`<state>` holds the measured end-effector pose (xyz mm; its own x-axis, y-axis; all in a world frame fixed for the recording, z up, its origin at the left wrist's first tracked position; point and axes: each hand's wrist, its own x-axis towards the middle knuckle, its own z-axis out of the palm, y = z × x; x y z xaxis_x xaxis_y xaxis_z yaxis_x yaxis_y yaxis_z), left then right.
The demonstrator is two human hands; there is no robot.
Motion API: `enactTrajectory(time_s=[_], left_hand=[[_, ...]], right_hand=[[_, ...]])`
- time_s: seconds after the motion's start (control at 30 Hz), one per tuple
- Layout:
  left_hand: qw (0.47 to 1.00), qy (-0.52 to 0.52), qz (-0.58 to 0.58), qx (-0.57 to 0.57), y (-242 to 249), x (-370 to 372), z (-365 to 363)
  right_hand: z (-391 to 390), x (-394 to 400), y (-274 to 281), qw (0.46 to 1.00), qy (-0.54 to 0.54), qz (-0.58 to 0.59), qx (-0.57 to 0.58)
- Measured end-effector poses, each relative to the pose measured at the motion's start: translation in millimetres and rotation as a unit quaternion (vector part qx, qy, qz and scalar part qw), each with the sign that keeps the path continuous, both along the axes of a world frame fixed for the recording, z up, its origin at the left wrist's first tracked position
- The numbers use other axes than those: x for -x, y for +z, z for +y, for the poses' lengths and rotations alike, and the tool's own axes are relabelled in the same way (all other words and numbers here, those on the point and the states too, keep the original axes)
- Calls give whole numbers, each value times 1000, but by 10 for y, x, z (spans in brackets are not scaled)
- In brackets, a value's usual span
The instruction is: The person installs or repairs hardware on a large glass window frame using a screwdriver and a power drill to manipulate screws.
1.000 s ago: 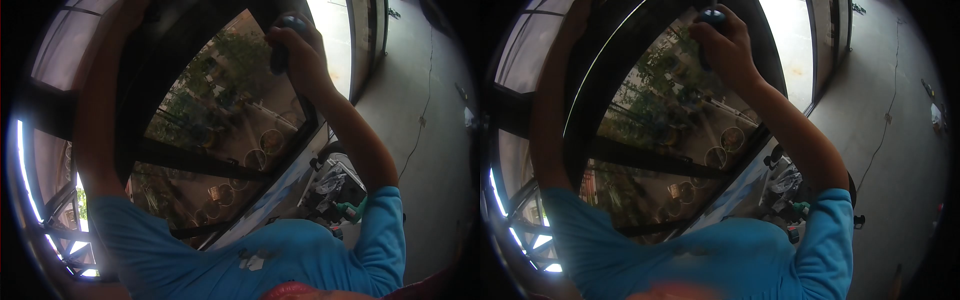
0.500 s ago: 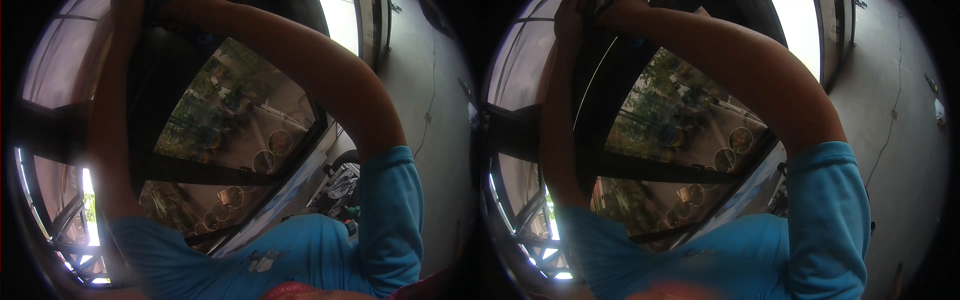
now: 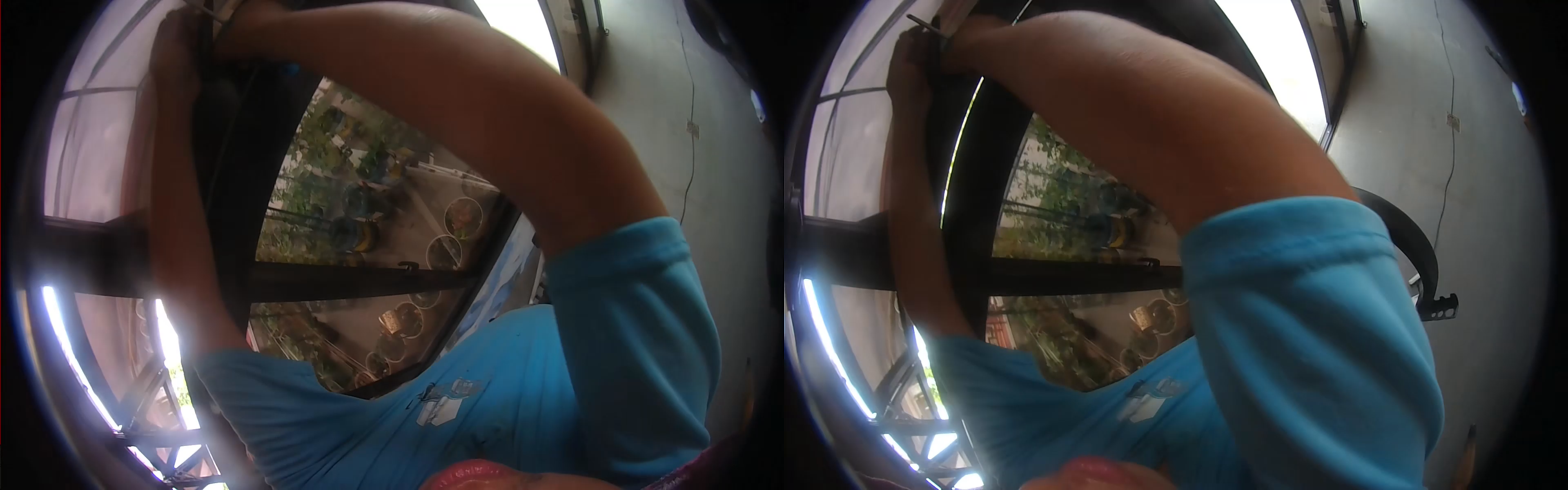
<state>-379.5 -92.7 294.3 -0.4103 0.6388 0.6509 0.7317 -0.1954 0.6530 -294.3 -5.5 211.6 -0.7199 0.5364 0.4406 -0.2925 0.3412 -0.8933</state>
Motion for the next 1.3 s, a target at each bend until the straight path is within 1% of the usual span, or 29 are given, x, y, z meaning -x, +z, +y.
enactTrajectory(time_s=[0.07,0.13,0.17,0.23,0.27,0.3,0.37,0.4,0.43,0.47,0.5,0.57,0.6,0.63,0.67,0.73,0.77,0.8,0.83,0.87,0.93,0.97,1.03,1.07,1.1,1.13,1.2,1.27,1.3], left_hand=[[999,12,38,-15,1,9,6],[1000,-7,-14,24,19,21,-56],[1000,-11,-7,17,12,-20,-59],[999,24,-40,11,-18,-66,-57],[985,77,154,16,-34,2,-32],[930,133,342,23,-22,90,-13],[842,165,513,15,-145,46,16],[846,222,484,25,-267,-130,-35],[848,278,450,33,-401,-321,-65],[835,305,454,57,-443,-405,-72],[819,340,454,80,-438,-438,-131],[793,382,462,110,-430,-565,-200],[811,358,456,83,-448,-520,-205],[793,364,480,91,-468,-515,-201],[798,371,454,138,-472,-619,-191],[782,380,454,194,-573,-644,-140],[776,384,455,210,-610,-681,-133],[772,378,461,222,-581,-671,-133],[768,371,466,236,-604,-679,-153],[768,380,460,232,-607,-694,-151],[741,392,480,259,-598,-725,-188],[742,396,475,259,-617,-733,-236],[720,418,508,220,-693,-858,-297],[722,417,506,221,-790,-894,-370],[733,380,552,120,-920,-917,-511],[734,337,589,18,-1035,-992,-698],[755,269,597,-12,-1178,-1199,-1236],[752,284,595,-9,-1174,-1327,-1955],[759,326,564,-16,-1094,-1409,-2344]], right_hand=[[-57,-72,-2,1000,2,-28,-11],[-54,-174,36,1000,-7,-19,-11],[-47,-153,30,999,17,-21,25],[-28,-26,-74,997,43,-19,59],[-7,102,-155,997,25,14,72],[-29,149,-155,995,10,49,85],[2,-203,-338,979,67,91,168],[-42,-549,-434,969,97,112,196],[42,-690,-577,981,97,70,154],[175,-726,-834,976,136,103,137],[130,-1028,-955,977,127,91,143],[167,-1606,-1201,992,105,-4,63],[195,-1814,-1395,989,141,-4,53],[84,-2258,-1319,988,115,-99,30],[273,-2390,-1628,984,137,-115,-4],[284,-2887,-1844,961,142,-236,-33],[295,-3092,-2010,952,171,-250,-37],[377,-3259,-2206,926,162,-331,-87],[235,-3450,-2285,905,107,-395,-118],[88,-3604,-2240,863,73,-481,-138],[71,-3803,-2560,827,54,-511,-231],[182,-3895,-2842,828,53,-499,-251],[204,-4036,-2963,872,46,-470,-131],[196,-4080,-2978,870,46,-473,-131],[157,-4144,-2957,873,22,-467,-137],[114,-4209,-2947,876,-1,-462,-143],[28,-4269,-2950,877,-13,-457,-146],[-34,-4297,-2955,880,-26,-450,-147],[-59,-4300,-2953,881,-33,-445,-158]])
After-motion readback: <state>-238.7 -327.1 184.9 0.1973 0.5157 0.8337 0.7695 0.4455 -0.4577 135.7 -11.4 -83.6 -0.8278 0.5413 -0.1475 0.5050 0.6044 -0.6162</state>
